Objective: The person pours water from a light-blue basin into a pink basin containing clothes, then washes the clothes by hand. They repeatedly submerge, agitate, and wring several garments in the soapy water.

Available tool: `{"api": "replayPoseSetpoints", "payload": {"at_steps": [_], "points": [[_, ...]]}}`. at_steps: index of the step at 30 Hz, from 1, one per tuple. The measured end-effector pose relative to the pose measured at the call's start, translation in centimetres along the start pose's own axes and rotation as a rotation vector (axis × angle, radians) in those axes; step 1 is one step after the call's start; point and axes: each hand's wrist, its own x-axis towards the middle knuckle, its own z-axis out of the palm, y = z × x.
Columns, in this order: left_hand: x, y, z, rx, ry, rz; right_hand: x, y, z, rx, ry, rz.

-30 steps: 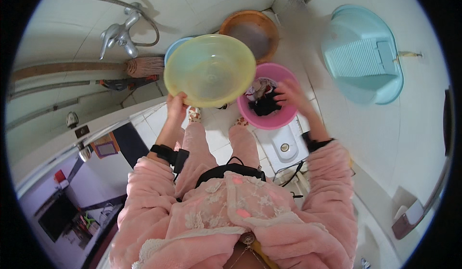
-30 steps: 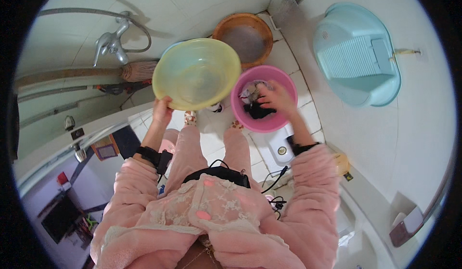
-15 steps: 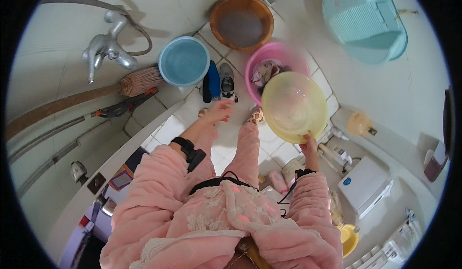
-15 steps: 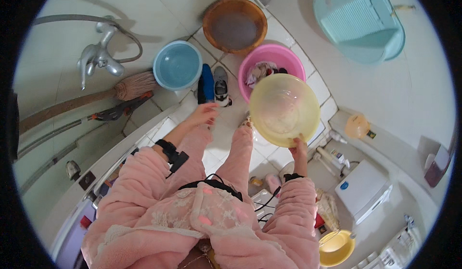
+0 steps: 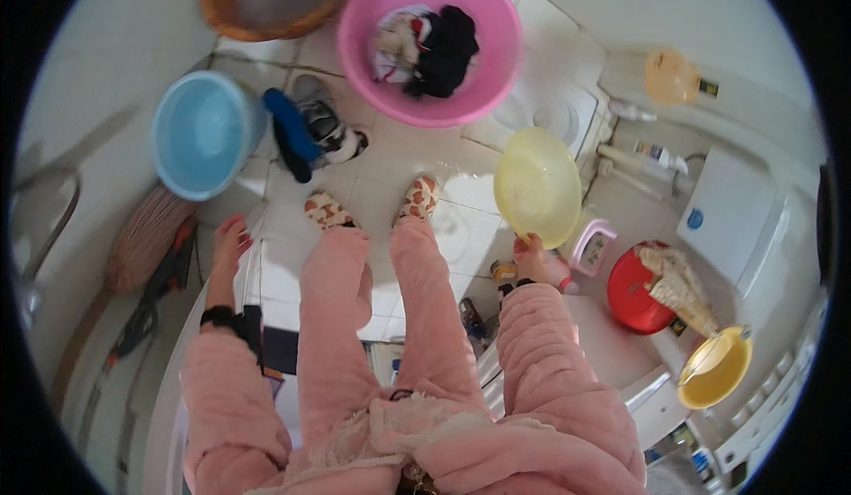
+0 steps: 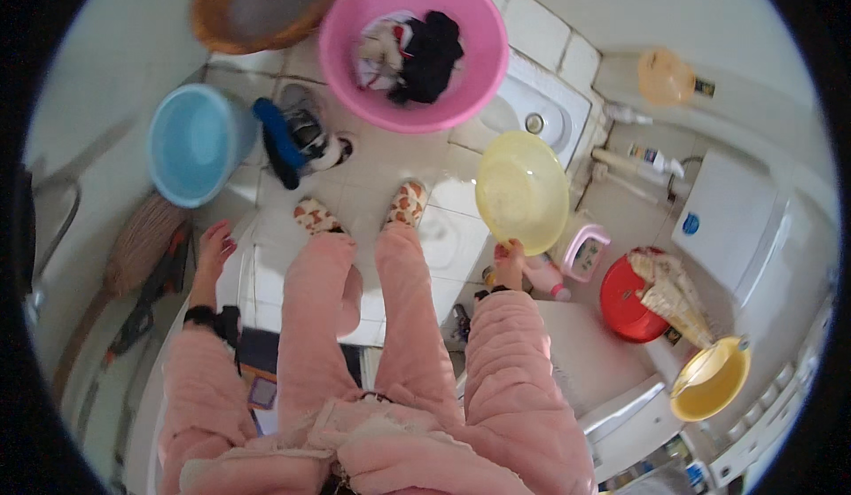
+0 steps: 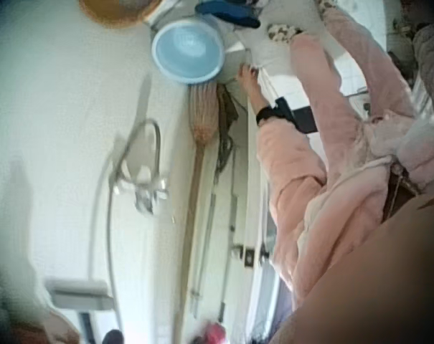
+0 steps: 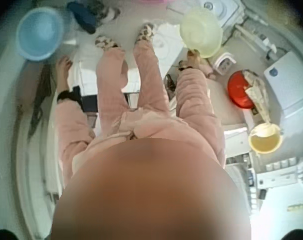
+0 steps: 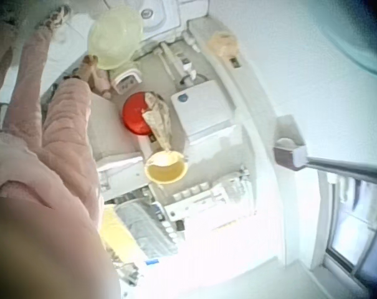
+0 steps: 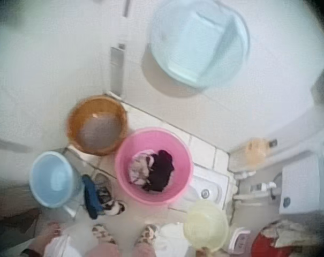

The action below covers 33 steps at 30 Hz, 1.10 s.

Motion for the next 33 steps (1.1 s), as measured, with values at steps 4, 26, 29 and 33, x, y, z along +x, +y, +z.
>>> {"api": "replayPoseSetpoints", "payload": {"at_steps": [4,26,29,33], "points": [[5.8,-0.6,1.7,0.045,-0.001,0.089,8.8,7.5,-0.9,0.144,0.126,0.117],[6.0,-0.2,3.0,0.256,0.062,0.18,11.1,5.2,11.2,-0.919,-0.274,-0.226],[6.5,1.7,-0.2,0.074,0.111,0.22,4.2,4.5,25.2,-1.021,-0.612,-0.529],[11.1,3.5,-6.0,-0.058,0.408,0.148,-8.0,11.1,42.5,-1.01,-1.101,-0.675]]}}
